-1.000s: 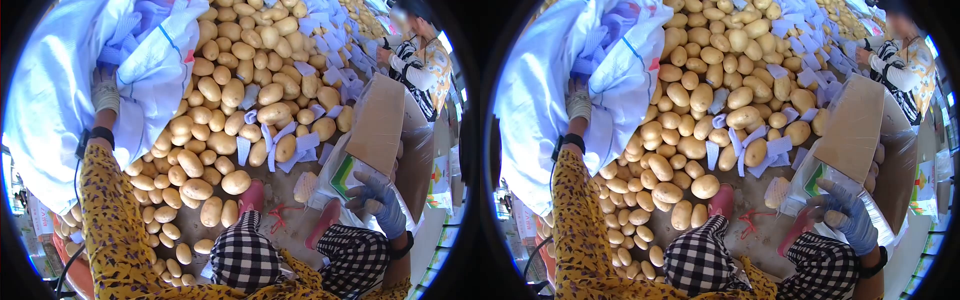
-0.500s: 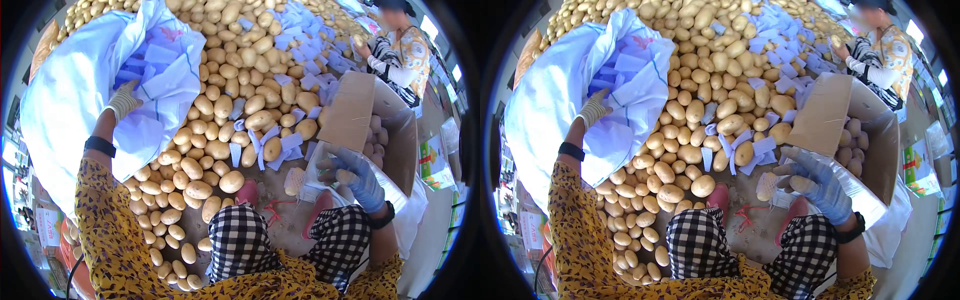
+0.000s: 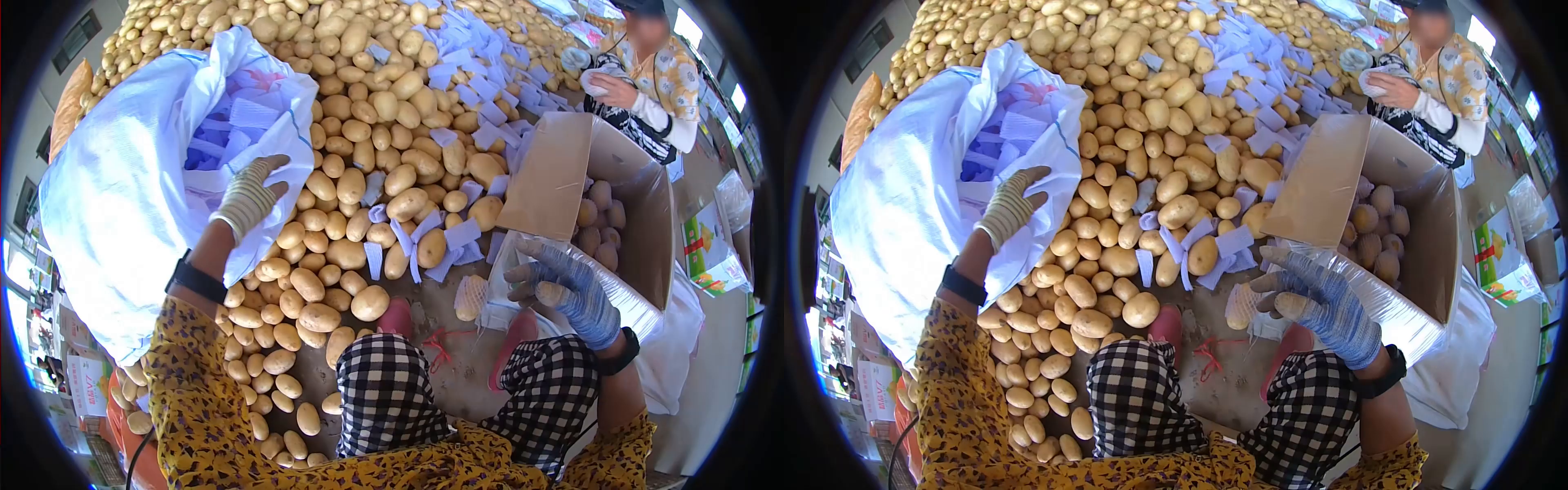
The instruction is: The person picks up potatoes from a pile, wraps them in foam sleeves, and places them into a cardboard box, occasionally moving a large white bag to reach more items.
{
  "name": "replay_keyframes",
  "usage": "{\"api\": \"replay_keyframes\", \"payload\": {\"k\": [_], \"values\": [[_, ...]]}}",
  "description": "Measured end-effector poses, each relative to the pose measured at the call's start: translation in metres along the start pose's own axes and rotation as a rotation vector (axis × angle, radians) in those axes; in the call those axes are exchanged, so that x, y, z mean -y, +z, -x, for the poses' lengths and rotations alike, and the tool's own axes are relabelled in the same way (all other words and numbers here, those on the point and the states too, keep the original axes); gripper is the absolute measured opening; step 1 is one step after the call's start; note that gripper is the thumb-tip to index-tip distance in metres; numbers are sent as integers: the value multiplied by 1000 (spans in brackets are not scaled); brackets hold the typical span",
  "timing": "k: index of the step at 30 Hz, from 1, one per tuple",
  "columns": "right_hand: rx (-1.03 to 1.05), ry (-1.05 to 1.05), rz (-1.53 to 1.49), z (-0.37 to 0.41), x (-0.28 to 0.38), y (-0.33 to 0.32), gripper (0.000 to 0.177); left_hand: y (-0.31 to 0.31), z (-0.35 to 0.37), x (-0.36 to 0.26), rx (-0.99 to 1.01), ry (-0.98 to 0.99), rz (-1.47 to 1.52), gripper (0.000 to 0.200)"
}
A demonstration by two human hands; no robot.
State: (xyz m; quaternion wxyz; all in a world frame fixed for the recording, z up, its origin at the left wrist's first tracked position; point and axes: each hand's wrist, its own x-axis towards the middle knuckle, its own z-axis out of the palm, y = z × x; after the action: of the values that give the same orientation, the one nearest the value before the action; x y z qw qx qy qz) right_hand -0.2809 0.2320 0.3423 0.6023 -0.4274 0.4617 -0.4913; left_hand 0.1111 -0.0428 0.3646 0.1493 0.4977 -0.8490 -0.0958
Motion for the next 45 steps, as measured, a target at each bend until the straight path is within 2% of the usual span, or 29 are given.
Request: {"api": "replay_keyframes", "payload": {"k": [1,3,6,8,9,10,13,14,15,17,20,21,23,25,26,28,29,30,31,33,34,36,38,41,42,45], "values": [[10,23,-20,-1,-2,-2,70,22,0,-5,-27,5,124,40],[37,69,-58,-7,-5,-3,69,68,-5,-20,52,-134,256,33],[97,137,4,-16,-3,4,67,154,-18,-17,62,-193,217,27],[155,197,192,-16,-24,-9,65,209,-33,-15,55,-286,161,27],[184,228,292,-22,-26,-13,64,231,-45,-13,115,-350,145,32],[346,291,439,-35,-17,-19,74,254,-53,-10,70,-315,45,36],[418,357,439,-55,-20,-18,70,331,-68,13,-37,-88,-253,49],[440,346,491,-61,-24,-22,69,353,-75,23,22,-72,-352,51],[411,374,459,-66,-27,-23,69,355,-86,20,178,-132,-441,41],[352,421,379,-72,-33,-23,68,345,-82,19,310,-100,-458,30],[366,489,411,-78,-40,-23,65,330,-66,32,173,-159,-203,23],[378,494,483,-78,-41,-23,65,320,-47,27,-52,-258,189,23],[391,483,621,-78,-40,-21,64,278,-13,-7,-46,-542,756,21],[124,308,550,-82,-47,-5,62,278,26,-27,-1,-474,1370,29],[-5,224,519,-85,-49,3,61,257,41,-56,104,-569,1537,31],[-51,-133,771,-98,-65,6,60,224,53,-103,274,-509,1674,25],[-43,-218,863,-102,-67,9,59,224,53,-114,346,-397,1754,26],[-43,-305,955,-107,-68,12,57,220,51,-120,457,-313,1765,27],[20,-291,1025,-110,-65,14,55,217,47,-123,569,-228,1770,28],[151,-255,1162,-115,-57,18,52,219,41,-127,676,-105,1779,33],[128,-351,1271,-118,-59,18,51,222,38,-127,731,-43,1780,36],[78,-535,1488,-123,-66,16,47,229,37,-127,765,-41,1671,39],[76,-548,1438,-129,-65,17,43,237,35,-128,737,-39,1622,37],[103,-563,1436,-133,-67,24,40,217,23,-126,759,-183,1524,36],[116,-573,1442,-134,-68,25,40,227,23,-128,654,-99,1618,38],[250,-666,1769,-133,-70,19,43,227,29,-125,675,-194,1606,39]]}}
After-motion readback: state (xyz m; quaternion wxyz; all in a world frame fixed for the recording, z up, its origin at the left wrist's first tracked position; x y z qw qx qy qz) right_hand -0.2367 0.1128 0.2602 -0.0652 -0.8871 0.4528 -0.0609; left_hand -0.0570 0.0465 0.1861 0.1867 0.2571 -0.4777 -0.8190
